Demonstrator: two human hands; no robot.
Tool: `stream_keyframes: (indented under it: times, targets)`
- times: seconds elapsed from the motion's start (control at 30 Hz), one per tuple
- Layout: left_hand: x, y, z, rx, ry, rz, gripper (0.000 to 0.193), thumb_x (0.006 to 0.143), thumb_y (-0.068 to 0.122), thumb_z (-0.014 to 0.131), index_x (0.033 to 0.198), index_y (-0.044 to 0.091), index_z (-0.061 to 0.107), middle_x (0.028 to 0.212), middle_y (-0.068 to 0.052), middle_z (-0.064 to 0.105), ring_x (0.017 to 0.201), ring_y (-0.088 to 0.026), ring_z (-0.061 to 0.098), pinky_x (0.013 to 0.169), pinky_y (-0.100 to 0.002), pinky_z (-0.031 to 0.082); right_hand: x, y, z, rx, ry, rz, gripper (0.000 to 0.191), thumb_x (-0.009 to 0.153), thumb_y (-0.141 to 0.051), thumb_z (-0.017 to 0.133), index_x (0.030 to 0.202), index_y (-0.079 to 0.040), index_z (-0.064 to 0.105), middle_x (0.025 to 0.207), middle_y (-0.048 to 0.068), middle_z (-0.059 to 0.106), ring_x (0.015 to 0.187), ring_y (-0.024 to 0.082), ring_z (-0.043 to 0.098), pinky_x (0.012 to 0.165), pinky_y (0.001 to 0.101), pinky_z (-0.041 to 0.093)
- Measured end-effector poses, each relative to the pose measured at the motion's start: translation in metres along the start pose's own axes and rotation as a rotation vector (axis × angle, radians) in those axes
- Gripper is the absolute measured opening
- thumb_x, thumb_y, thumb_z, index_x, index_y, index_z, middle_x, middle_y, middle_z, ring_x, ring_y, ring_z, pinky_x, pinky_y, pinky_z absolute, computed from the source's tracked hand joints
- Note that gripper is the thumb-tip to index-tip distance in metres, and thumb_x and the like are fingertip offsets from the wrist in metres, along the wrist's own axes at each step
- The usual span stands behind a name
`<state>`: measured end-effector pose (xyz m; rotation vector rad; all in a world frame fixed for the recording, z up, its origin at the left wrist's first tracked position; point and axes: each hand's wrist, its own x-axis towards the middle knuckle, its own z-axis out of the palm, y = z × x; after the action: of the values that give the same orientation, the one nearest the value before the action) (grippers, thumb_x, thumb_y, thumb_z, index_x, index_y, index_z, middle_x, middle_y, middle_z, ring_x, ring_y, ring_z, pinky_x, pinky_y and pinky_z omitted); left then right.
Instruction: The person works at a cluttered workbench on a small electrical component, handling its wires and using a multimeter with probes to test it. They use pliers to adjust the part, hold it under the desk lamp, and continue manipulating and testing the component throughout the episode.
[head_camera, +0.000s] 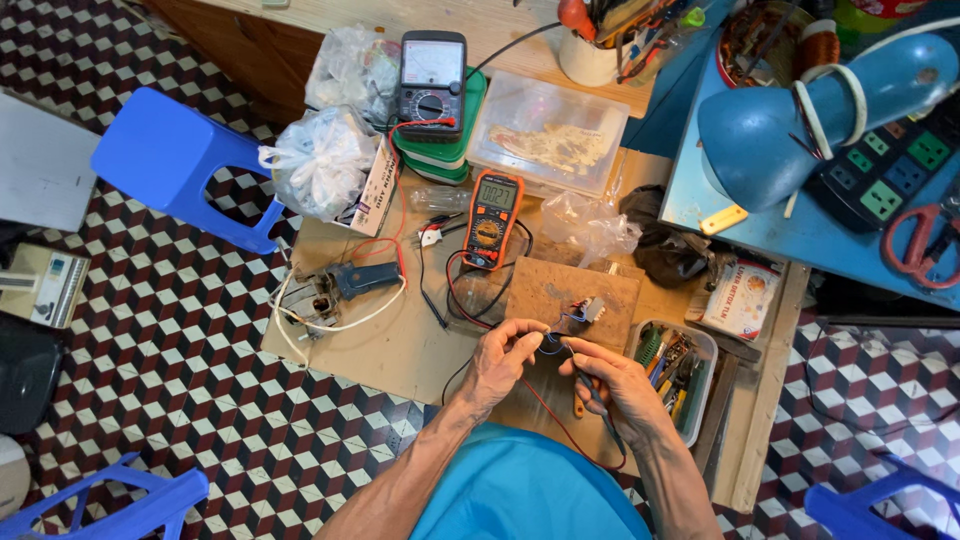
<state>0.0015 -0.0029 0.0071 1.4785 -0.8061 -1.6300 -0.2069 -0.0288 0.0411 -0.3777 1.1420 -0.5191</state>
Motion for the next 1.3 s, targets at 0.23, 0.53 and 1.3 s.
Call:
stream_keyframes:
  times: [0.23,0.53,1.3]
  targets:
    - [-0.033,0.015,-0.005,-0.137,0.091,-0.117,0.052,0.096,0.035,0.061,0.139,0.008,0.052,0.108,0.015,0.067,0.069,-0.001,0.055,0.052,-0.020,0.038,-0.038,0.000,0.023,-0.271,-0.087,-0.069,0.050,0.098,-0.017,0.056,0.147,-0.009,0.051,0.092,0.009,0.073,0.064,0.010,0.057,0.052,0.0241,0.047]
    - [-0.084,0.027,-0.034,-0.218,-0.128,-0.120,0.072,0.097,0.065,0.029,0.134,0.011,0.059,0.066,-0.001,0.056,0.050,-0.006,0.044,0.044,-0.023,0.031,-0.019,0.003,0.114,0.014,-0.112,-0.275,0.036,0.101,-0.024,0.057,0.128,-0.003,0.068,0.104,0.002,0.072,0.079,0.008,0.059,0.061,0.0232,0.042]
    - [-0.019,0.147,-0.042,0.810,-0.076,0.313,0.028,0.090,0.039,0.070,0.099,0.014,0.080,0.069,-0.006,0.074,0.059,-0.020,0.072,0.054,-0.035,0.053,0.010,-0.021,0.102,0.495,0.134,-0.587,0.033,0.099,-0.019,0.063,0.124,0.003,0.064,0.112,0.018,0.073,0.104,0.028,0.073,0.090,0.0413,0.060]
